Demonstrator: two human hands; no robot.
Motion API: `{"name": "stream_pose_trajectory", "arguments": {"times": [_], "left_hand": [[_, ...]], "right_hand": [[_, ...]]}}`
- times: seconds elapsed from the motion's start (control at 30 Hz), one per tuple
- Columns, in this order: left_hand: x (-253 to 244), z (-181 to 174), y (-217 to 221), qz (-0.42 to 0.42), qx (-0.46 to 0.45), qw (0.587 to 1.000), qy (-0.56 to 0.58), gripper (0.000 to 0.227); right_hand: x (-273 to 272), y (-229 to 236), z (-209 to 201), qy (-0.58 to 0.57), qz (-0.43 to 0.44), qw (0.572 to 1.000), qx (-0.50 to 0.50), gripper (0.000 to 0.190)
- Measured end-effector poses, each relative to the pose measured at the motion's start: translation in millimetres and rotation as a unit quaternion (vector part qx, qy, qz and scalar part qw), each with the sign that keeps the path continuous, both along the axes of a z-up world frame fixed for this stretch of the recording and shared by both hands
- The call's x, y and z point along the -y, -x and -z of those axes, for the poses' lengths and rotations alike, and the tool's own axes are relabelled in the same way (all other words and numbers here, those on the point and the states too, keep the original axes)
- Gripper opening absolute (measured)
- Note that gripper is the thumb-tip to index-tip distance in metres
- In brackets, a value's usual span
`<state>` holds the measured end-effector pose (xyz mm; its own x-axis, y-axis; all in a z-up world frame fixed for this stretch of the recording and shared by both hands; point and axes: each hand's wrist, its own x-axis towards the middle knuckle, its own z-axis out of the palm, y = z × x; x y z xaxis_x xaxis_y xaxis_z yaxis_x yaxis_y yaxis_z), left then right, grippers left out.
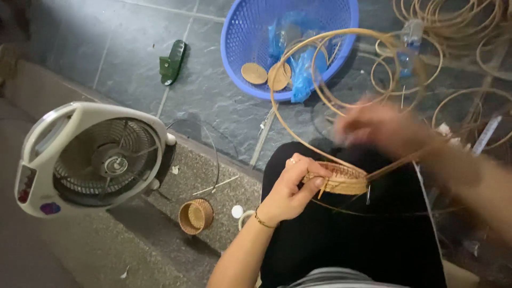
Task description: Weaving a small basket or container using thin bamboo or rattan strips.
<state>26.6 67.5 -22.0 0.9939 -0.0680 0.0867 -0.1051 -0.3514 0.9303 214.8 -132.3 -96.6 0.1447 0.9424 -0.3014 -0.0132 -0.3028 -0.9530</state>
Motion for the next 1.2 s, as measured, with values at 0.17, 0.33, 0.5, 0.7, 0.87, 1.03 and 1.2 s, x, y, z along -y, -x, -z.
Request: {"name": "stream_pose_trajectory", "arguments": {"times": [0.17, 0.33, 0.5, 0.7, 0.87, 1.03, 1.2], "left_hand": [[-2, 5, -4, -0.009, 0.008, 1.000, -0.013, 0.016], [1, -1, -2, -0.006, 0.011, 1.000, -0.013, 0.015], [3, -1, -3, -0.004, 0.047, 0.999, -0.017, 0.012], [5, -11, -5, -0.024, -0.008, 0.997, -0.076, 0.008], [5, -25, -4, 0.012, 0.010, 1.000, -0.004, 0.010], [-2, -7, -9, 0.009, -0.010, 0.999, -0.040, 0.008], [-5, 6, -3, 0.003, 0.011, 1.000, -0.022, 0.007]], "right_hand": [[-7, 10, -25, -0.151, 0.124, 0.969, -0.153, 0.046], [-10, 10, -10, 0.036, 0.139, 0.990, -0.009, 0.041], [-11, 7, -15, -0.030, 0.005, 0.999, 0.040, 0.033], [-7, 1, -44, -0.142, 0.108, 0.983, 0.044, 0.027], [-10, 7, -47, -0.042, -0.108, 0.993, 0.013, 0.030], [-6, -14, -45, -0.097, -0.124, 0.987, 0.011, 0.042], [-19, 13, -54, -0.021, -0.136, 0.983, 0.121, 0.023]]}}
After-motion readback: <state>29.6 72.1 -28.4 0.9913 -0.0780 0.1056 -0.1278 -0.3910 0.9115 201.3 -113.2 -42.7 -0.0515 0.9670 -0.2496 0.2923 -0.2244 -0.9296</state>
